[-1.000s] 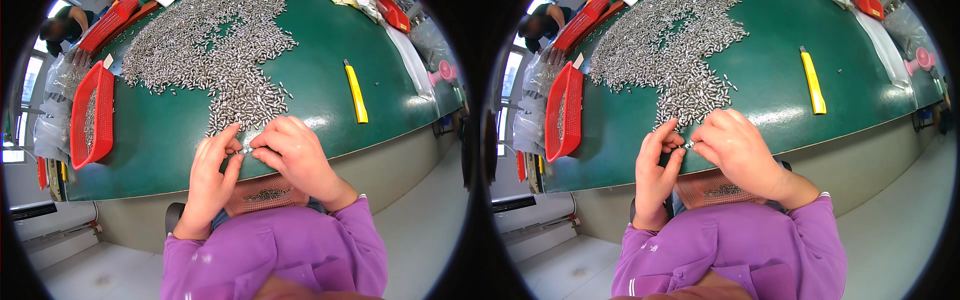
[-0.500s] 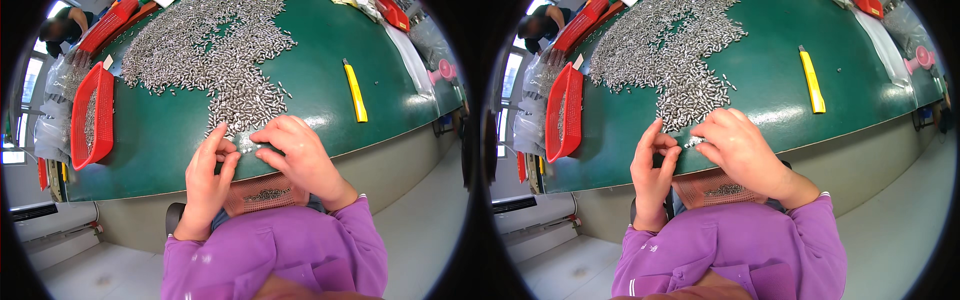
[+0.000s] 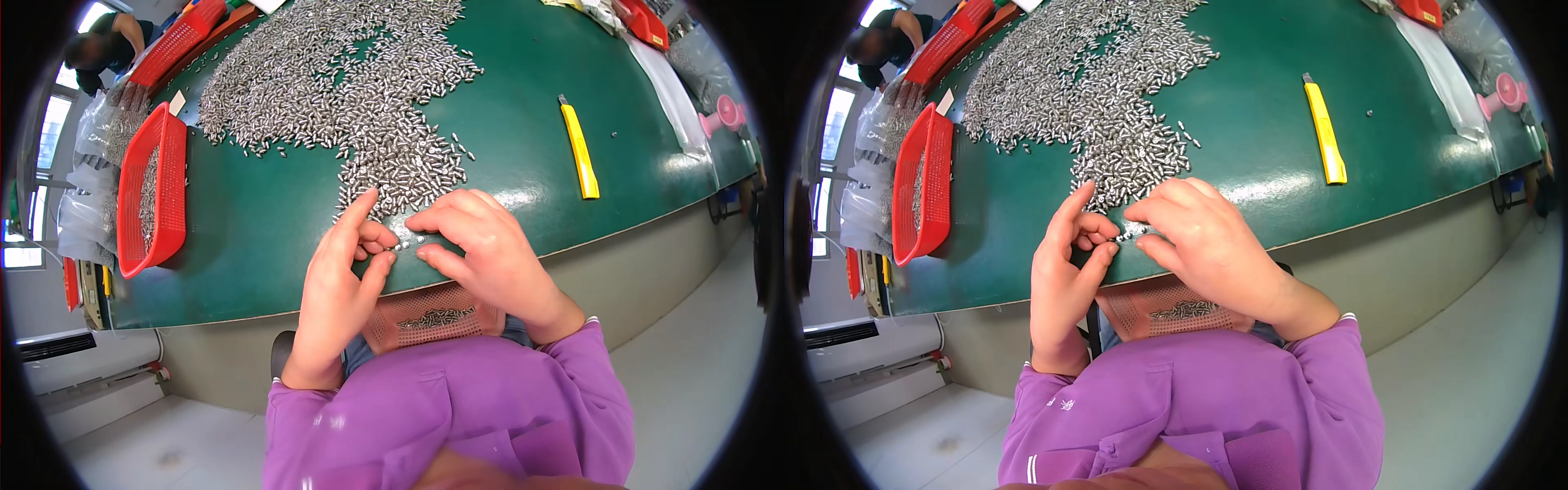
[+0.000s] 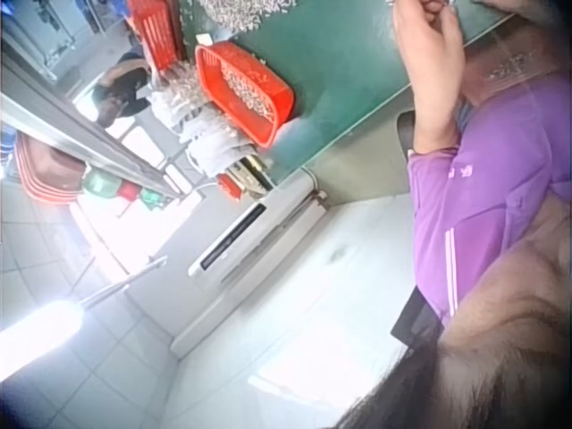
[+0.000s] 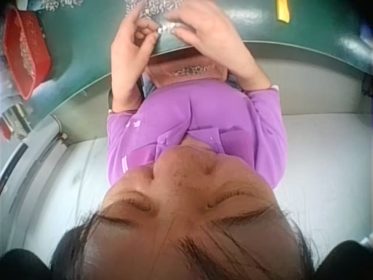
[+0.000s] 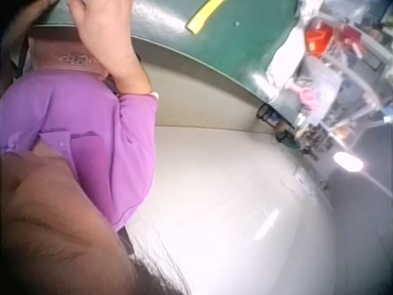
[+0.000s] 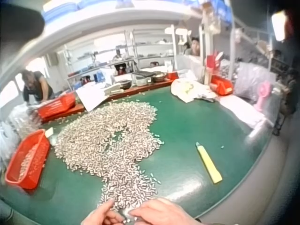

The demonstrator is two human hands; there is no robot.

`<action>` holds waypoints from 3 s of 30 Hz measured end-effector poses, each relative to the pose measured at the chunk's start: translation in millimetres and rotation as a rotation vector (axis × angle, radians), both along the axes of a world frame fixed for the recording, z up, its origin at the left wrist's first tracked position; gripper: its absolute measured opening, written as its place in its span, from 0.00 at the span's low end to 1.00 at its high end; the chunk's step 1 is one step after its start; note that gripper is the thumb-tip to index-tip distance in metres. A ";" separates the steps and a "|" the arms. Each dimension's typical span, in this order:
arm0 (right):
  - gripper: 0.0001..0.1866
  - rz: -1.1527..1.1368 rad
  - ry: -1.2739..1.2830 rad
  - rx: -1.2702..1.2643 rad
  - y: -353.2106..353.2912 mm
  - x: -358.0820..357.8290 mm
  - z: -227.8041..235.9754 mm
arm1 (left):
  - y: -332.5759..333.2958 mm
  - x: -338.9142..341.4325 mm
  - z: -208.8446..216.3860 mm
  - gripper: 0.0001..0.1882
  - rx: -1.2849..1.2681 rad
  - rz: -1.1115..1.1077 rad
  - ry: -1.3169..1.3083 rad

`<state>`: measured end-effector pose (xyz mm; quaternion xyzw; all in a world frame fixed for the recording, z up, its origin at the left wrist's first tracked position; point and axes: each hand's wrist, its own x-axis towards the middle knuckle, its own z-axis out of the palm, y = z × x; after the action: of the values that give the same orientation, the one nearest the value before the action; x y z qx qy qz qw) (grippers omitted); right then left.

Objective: Manually sorting and inspecting small silver-colored metal components on a green workbench.

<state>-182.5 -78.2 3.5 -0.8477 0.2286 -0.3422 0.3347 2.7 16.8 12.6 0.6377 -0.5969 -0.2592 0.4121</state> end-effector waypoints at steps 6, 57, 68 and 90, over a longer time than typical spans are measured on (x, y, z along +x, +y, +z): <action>0.14 0.003 -0.002 -0.008 -0.2 0.0 -1.7 | 0.8 1.4 1.9 0.37 0.012 -0.014 -0.021; 0.08 -0.060 -0.009 -0.065 -3.7 8.5 1.0 | -9.2 -6.6 -13.1 0.39 -0.183 0.016 -0.145; 0.06 -0.039 -0.002 -0.058 -4.2 8.7 -0.4 | -8.5 -5.8 -14.8 0.37 -0.205 0.003 -0.170; 0.07 0.026 0.002 -0.119 -4.3 12.3 -0.1 | -8.3 -7.2 -18.5 0.37 -0.242 0.061 -0.217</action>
<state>-170.2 -82.5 3.4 -0.8693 0.1972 -0.3500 0.2879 -4.4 8.6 -5.9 0.6254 -0.6451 -0.1024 0.4269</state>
